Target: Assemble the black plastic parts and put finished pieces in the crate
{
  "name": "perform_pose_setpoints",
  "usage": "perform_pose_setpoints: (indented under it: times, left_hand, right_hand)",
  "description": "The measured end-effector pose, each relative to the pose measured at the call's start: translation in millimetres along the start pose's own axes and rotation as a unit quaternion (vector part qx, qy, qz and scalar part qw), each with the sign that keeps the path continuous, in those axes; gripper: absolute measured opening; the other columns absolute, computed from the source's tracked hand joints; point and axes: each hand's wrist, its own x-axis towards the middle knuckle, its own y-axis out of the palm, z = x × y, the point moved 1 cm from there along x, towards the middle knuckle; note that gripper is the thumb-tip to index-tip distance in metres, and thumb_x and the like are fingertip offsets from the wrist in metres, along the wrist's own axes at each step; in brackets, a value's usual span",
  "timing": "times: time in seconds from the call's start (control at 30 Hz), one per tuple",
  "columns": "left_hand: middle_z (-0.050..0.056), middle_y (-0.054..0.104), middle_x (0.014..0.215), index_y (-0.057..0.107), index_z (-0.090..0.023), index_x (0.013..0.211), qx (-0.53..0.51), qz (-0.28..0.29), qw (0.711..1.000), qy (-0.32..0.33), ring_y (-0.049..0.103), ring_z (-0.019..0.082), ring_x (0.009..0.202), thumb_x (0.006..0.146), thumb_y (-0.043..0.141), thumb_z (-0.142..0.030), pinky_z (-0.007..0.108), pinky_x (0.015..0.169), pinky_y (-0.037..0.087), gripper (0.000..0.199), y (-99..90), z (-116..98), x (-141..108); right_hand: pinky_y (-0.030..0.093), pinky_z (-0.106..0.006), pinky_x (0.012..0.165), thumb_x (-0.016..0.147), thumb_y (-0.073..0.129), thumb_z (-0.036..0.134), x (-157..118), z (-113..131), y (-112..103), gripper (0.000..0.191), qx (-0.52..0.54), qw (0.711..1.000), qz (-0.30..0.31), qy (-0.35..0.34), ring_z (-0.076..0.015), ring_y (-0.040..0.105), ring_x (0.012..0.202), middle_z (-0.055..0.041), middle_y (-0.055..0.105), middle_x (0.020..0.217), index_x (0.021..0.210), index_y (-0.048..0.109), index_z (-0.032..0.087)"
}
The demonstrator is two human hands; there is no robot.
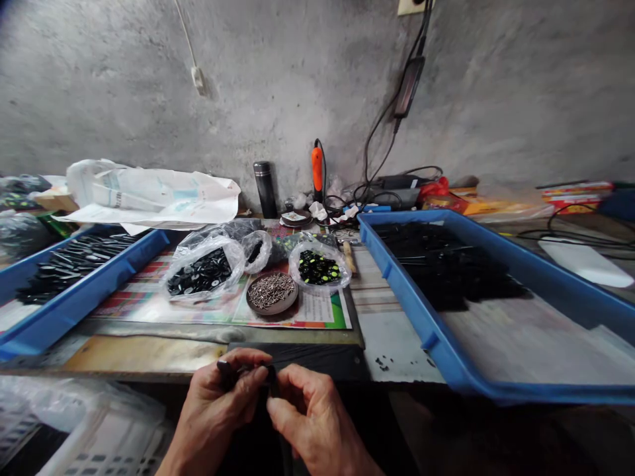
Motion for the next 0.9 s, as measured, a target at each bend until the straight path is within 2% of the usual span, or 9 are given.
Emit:
perform_pose_setpoints:
  times: [0.17,0.43,0.7,0.9]
  left_hand:
    - [-0.007,0.047,0.041,0.073,-0.012,0.081,0.016,0.004,1.0,-0.007,0.037,0.004,0.038,0.066,0.084,-0.049,0.015,0.039,0.025,0.041,0.2,-6,0]
    - [-0.008,0.044,0.041,0.067,-0.013,0.079,0.021,0.016,0.999,-0.025,0.034,0.005,0.037,0.068,0.08,-0.049,0.016,0.037,0.023,0.04,0.7,-7,-1]
    - [-0.007,0.045,0.046,0.065,-0.012,0.082,0.045,0.004,0.999,-0.005,0.037,0.006,0.04,0.074,0.074,-0.042,0.017,0.04,0.027,0.033,-2.0,2,1]
    - [-0.005,0.047,0.049,0.068,-0.012,0.076,0.085,0.004,0.996,0.021,0.036,0.006,0.043,0.074,0.073,-0.036,0.018,0.041,0.026,0.025,-5.4,1,-3]
  right_hand:
    - [0.034,-0.015,0.041,0.083,0.056,0.035,-1,-4,0,0.022,0.006,1.0,0.015,0.0,-0.0092,0.041,0.049,0.003,0.047,0.063,0.074,0.055,0.015]
    - [0.034,-0.014,0.041,0.084,0.057,0.035,-2,-4,0,0.023,0.019,0.999,0.032,0.003,-0.0091,0.043,0.049,0.0016,0.052,0.065,0.079,0.061,0.013]
    - [0.033,-0.015,0.043,0.088,0.057,0.037,-1,-7,4,0.025,0.007,1.0,0.024,-0.004,-0.0087,0.041,0.049,0.0038,0.045,0.062,0.078,0.058,0.014]
    - [0.033,-0.015,0.042,0.087,0.059,0.038,-4,-11,7,0.027,0.026,0.999,0.034,0.014,-0.0088,0.041,0.048,0.0041,0.043,0.062,0.075,0.053,0.015]
